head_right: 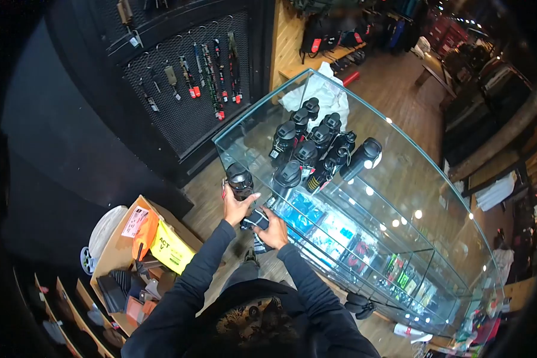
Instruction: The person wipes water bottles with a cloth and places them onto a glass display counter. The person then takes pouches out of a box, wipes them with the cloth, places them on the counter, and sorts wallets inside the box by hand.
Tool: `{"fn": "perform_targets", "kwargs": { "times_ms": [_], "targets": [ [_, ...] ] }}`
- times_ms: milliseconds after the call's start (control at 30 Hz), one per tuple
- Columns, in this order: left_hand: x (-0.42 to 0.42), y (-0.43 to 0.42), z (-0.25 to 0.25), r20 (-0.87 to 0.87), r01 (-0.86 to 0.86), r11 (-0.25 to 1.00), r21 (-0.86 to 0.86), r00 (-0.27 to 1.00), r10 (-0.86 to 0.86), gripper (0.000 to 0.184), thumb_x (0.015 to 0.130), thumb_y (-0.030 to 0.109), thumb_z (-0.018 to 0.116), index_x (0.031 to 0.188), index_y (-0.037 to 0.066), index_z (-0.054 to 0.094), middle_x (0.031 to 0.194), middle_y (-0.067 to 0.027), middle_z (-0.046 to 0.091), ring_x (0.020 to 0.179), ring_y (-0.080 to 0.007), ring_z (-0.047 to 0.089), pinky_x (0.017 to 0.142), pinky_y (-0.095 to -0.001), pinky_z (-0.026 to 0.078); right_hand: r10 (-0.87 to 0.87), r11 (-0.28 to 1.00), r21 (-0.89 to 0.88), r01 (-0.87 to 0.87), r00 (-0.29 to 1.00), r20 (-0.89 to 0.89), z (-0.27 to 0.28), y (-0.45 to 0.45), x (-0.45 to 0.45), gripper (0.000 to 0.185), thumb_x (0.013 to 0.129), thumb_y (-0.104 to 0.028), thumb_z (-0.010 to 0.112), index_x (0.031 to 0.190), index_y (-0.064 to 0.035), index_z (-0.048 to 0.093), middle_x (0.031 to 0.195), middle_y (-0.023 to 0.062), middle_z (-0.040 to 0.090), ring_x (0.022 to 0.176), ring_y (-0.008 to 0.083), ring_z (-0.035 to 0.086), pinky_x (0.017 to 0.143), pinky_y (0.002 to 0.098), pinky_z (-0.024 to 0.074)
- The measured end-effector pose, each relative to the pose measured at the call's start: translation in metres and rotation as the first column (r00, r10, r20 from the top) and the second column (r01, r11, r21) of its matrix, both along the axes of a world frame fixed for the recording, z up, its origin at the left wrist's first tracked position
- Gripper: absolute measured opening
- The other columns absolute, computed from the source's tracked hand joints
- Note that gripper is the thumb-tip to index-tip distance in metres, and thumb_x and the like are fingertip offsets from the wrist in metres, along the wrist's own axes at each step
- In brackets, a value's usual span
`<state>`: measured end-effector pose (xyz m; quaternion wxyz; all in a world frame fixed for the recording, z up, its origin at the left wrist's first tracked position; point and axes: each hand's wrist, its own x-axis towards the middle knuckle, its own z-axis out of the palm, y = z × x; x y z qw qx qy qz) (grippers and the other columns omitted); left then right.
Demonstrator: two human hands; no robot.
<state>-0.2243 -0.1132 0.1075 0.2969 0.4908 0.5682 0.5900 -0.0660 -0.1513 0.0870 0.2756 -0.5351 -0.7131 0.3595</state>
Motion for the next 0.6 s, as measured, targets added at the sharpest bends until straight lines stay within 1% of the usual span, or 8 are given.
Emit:
{"fn": "perform_targets", "kwargs": {
  "times_ms": [67, 100, 167, 267, 333, 400, 567, 600],
  "targets": [
    [0.001, 0.013, -0.005, -0.046, -0.008, 0.998, 0.069, 0.999, 0.011, 0.087, 0.069, 0.016, 0.09, 0.138, -0.002, 0.038, 0.129, -0.0172, 0.053, 0.116, -0.0271, 0.055, 0.098, -0.0384, 0.046, -0.027, 0.998, 0.055, 0.027, 1.0, -0.004, -0.015, 0.003, -0.004, 0.075, 0.071, -0.022, 0.081, 0.137, -0.0029, 0.052, 0.118, 0.0235, 0.066, 0.106, 0.0388, 0.066, 0.091, 0.0425, 0.0525],
    [0.001, 0.02, -0.006, 0.065, 0.048, 0.997, 0.055, 0.997, -0.052, 0.094, 0.069, 0.019, 0.091, 0.139, -0.004, 0.033, 0.125, -0.0173, 0.054, 0.114, -0.0274, 0.053, 0.101, -0.0388, 0.042, -0.038, 0.999, 0.003, 0.038, 0.999, 0.002, -0.015, 0.005, -0.007, 0.082, 0.071, -0.021, 0.082, 0.142, -0.0026, 0.046, 0.118, 0.0253, 0.066, 0.106, 0.0392, 0.066, 0.091, 0.0424, 0.0524],
    [0.004, 0.026, -0.009, -0.09, 0.036, 0.998, 0.056, 0.995, -0.031, 0.092, 0.073, 0.016, 0.087, 0.142, -0.006, 0.029, 0.13, -0.0202, 0.05, 0.121, -0.0292, 0.049, 0.105, -0.0391, 0.038, -0.056, 0.998, -0.01, 0.056, 0.998, -0.004, -0.015, 0.008, -0.013, 0.087, 0.071, -0.02, 0.082, 0.146, -0.0033, 0.042, 0.118, 0.0254, 0.066, 0.105, 0.0399, 0.066, 0.092, 0.0426, 0.0523],
    [0.009, 0.036, -0.014, -0.006, 0.118, 0.993, 0.007, 0.993, -0.118, 0.09, 0.077, 0.012, 0.082, 0.143, -0.01, 0.024, 0.14, -0.0238, 0.04, 0.13, -0.0324, 0.041, 0.11, -0.0394, 0.033, -0.099, 0.995, -0.015, 0.098, 0.995, -0.012, -0.005, 0.011, -0.023, 0.091, 0.071, -0.02, 0.081, 0.149, -0.0032, 0.037, 0.122, 0.0258, 0.064, 0.108, 0.0411, 0.064, 0.093, 0.043, 0.0516],
    [0.011, 0.047, -0.031, -0.027, 0.136, 0.989, 0.051, 0.991, -0.134, 0.085, 0.081, 0.01, 0.079, 0.144, -0.008, 0.024, 0.136, -0.0227, 0.045, 0.126, -0.0297, 0.046, 0.107, -0.0385, 0.036, -0.108, 0.994, 0.017, 0.107, 0.993, 0.037, -0.013, 0.016, -0.027, 0.092, 0.071, -0.02, 0.08, 0.149, -0.0015, 0.035, 0.13, 0.0274, 0.058, 0.115, 0.0418, 0.06, 0.096, 0.0434, 0.0503],
    [0.009, 0.056, -0.044, 0.118, 0.231, 0.972, -0.032, 0.967, -0.226, 0.079, 0.086, 0.008, 0.074, 0.145, -0.005, 0.024, 0.132, -0.0205, 0.05, 0.12, -0.0267, 0.051, 0.104, -0.0371, 0.04, -0.12, 0.992, 0.034, 0.117, 0.988, 0.093, -0.015, 0.019, -0.032, 0.094, 0.071, -0.019, 0.079, 0.15, -0.0003, 0.031, 0.138, 0.0277, 0.051, 0.119, 0.0424, 0.057, 0.098, 0.0439, 0.0492],
    [0.004, 0.063, -0.058, -0.056, 0.349, 0.932, -0.102, 0.933, -0.355, 0.073, 0.089, 0.01, 0.069, 0.147, -0.001, 0.026, 0.133, -0.0177, 0.053, 0.119, -0.0277, 0.053, 0.103, -0.0383, 0.041, -0.196, 0.981, 0.011, 0.196, 0.97, 0.144, -0.024, 0.022, -0.045, 0.095, 0.07, -0.017, 0.076, 0.149, 0.0034, 0.029, 0.15, 0.0269, 0.039, 0.132, 0.0408, 0.047, 0.103, 0.0435, 0.0457],
    [0.005, 0.062, -0.054, -0.153, 0.285, 0.959, 0.004, 0.948, -0.281, 0.073, 0.088, 0.01, 0.07, 0.146, -0.001, 0.027, 0.132, -0.0181, 0.053, 0.119, -0.0296, 0.054, 0.103, -0.0391, 0.041, -0.206, 0.978, 0.053, 0.199, 0.964, 0.17, -0.026, 0.023, -0.047, 0.097, 0.07, -0.019, 0.078, 0.15, 0.0043, 0.027, 0.15, 0.0277, 0.037, 0.127, 0.0424, 0.05, 0.1, 0.0447, 0.0476]
  ]
}}
